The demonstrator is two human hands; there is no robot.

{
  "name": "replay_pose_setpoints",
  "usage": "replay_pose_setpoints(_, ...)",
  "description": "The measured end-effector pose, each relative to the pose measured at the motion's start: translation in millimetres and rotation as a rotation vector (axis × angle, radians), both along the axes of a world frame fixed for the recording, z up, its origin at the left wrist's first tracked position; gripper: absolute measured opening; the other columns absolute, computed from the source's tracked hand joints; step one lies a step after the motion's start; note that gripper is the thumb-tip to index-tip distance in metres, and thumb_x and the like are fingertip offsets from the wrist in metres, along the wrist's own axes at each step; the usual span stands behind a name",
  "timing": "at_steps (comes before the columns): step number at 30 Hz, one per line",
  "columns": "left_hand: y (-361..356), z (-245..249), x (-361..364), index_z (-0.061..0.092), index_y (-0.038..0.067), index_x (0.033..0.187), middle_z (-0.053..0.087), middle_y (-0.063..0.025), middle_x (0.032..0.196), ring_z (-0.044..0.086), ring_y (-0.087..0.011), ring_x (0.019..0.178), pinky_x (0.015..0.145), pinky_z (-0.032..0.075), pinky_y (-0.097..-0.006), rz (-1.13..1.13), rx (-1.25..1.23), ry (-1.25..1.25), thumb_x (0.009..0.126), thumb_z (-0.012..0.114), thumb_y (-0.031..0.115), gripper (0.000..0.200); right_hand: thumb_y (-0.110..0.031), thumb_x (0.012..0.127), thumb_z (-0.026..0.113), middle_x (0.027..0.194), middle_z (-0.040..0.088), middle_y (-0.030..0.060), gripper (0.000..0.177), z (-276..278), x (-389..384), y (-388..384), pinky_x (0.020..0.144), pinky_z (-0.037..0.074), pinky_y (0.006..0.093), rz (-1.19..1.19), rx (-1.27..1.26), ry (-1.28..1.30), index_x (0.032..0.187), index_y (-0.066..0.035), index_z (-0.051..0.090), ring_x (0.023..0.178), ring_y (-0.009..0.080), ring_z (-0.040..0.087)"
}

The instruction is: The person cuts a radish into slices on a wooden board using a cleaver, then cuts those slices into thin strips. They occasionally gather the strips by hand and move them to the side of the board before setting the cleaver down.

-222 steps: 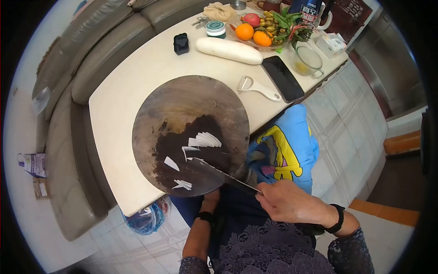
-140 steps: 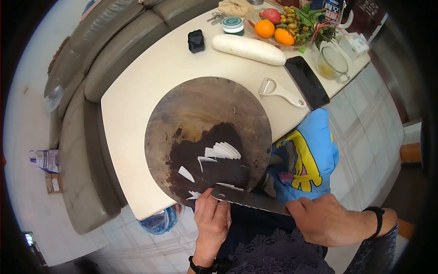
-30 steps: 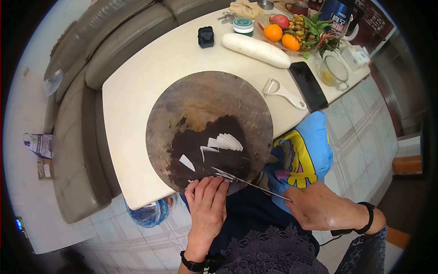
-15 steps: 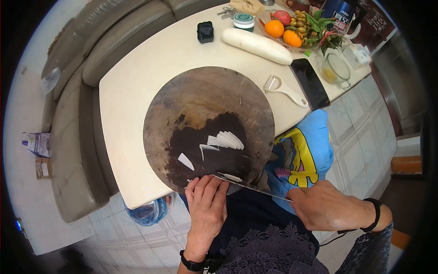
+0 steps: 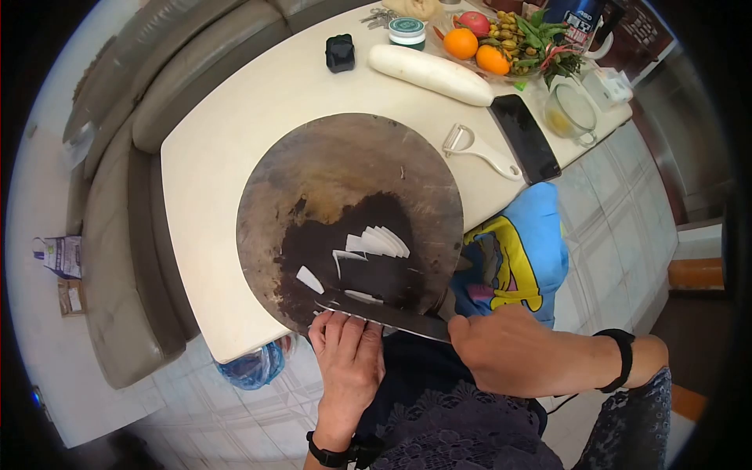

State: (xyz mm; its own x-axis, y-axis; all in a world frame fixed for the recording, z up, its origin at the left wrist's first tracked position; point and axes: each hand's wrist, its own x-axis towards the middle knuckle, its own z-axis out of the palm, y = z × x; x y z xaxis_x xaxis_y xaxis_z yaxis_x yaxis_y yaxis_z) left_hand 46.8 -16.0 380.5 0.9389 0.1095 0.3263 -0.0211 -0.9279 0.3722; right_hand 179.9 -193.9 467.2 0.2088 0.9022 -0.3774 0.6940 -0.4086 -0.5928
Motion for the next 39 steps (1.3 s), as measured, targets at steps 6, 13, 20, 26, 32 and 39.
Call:
replay_pose_setpoints(6, -4, 0, 4, 0.068, 0.001, 0.099, 0.061, -0.0108, 0.103, 0.058, -0.0259, 0.099, 0.092, 0.039, -0.0436, 0.042, 0.030, -0.100, 0.072, 0.069, -0.002, 0.026, -0.006, 0.080, 0.060, 0.062, 0.059, 0.0210, 0.013, 1, 1, -10, 0.053, 0.047, 0.0451, -0.182, 0.000, 0.045, 0.083, 0.005, 0.053, 0.062, 0.0397, 0.062)
replay_pose_setpoints(13, 0, 14, -2, 0.066, 0.000, 0.109, 0.064, -0.0114, 0.109, 0.060, -0.0238, 0.101, 0.088, 0.047, -0.0329, 0.346, -0.548, -0.220, 0.086, 0.065, 0.000, 0.023, -0.012, 0.093, 0.054, 0.059, 0.058, 0.0092, 0.019, -3, 10, -21, 0.048, 0.044, 0.0339, -0.478, 0.073, 0.693, 0.079, 0.001, 0.056, 0.050, 0.0184, 0.057)
replay_pose_setpoints(20, 5, 26, 4, 0.058, -0.005, 0.119, 0.063, -0.0137, 0.112, 0.066, -0.0213, 0.094, 0.078, 0.055, -0.0307, 0.350, -1.956, -0.148, 0.093, 0.058, 0.005, 0.028, -0.017, 0.096, 0.053, 0.063, 0.059, 0.0046, 0.026, -27, -5, -18, 0.042, 0.040, 0.0221, -0.518, 0.158, 1.197, 0.079, 0.002, 0.058, 0.045, 0.0059, 0.048)
replay_pose_setpoints(26, 5, 18, 4, 0.064, -0.003, 0.110, 0.069, -0.0103, 0.092, 0.067, -0.0167, 0.079, 0.070, 0.057, -0.0259, 0.438, -1.543, -0.135, 0.089, 0.062, 0.000, 0.021, -0.012, 0.095, 0.052, 0.062, 0.058, 0.0047, 0.023, -28, -7, -41, 0.042, 0.039, 0.0226, -0.702, 0.114, 1.058, 0.078, 0.002, 0.057, 0.043, 0.0066, 0.046)
replay_pose_setpoints(32, 18, 24, 17, 0.069, 0.002, 0.100, 0.064, -0.0101, 0.106, 0.056, -0.0307, 0.102, 0.089, 0.040, -0.0418, 0.110, -0.047, -0.044, 0.074, 0.068, -0.002, 0.026, -0.010, 0.096, 0.051, 0.061, 0.056, 0.0050, 0.023, -29, -3, -62, 0.043, 0.040, 0.0239, -0.830, 0.238, 1.074, 0.077, 0.001, 0.055, 0.044, 0.0072, 0.046)
replay_pose_setpoints(39, 9, 32, 26, 0.069, 0.006, 0.100, 0.062, -0.0076, 0.108, 0.056, -0.0266, 0.104, 0.092, 0.037, -0.0428, -0.036, -0.028, 0.018, 0.073, 0.073, 0.005, 0.028, -0.009, 0.097, 0.051, 0.062, 0.057, 0.0060, 0.021, -36, -4, -64, 0.042, 0.040, 0.0242, -0.806, 0.261, 1.076, 0.078, 0.001, 0.054, 0.044, 0.0085, 0.047)
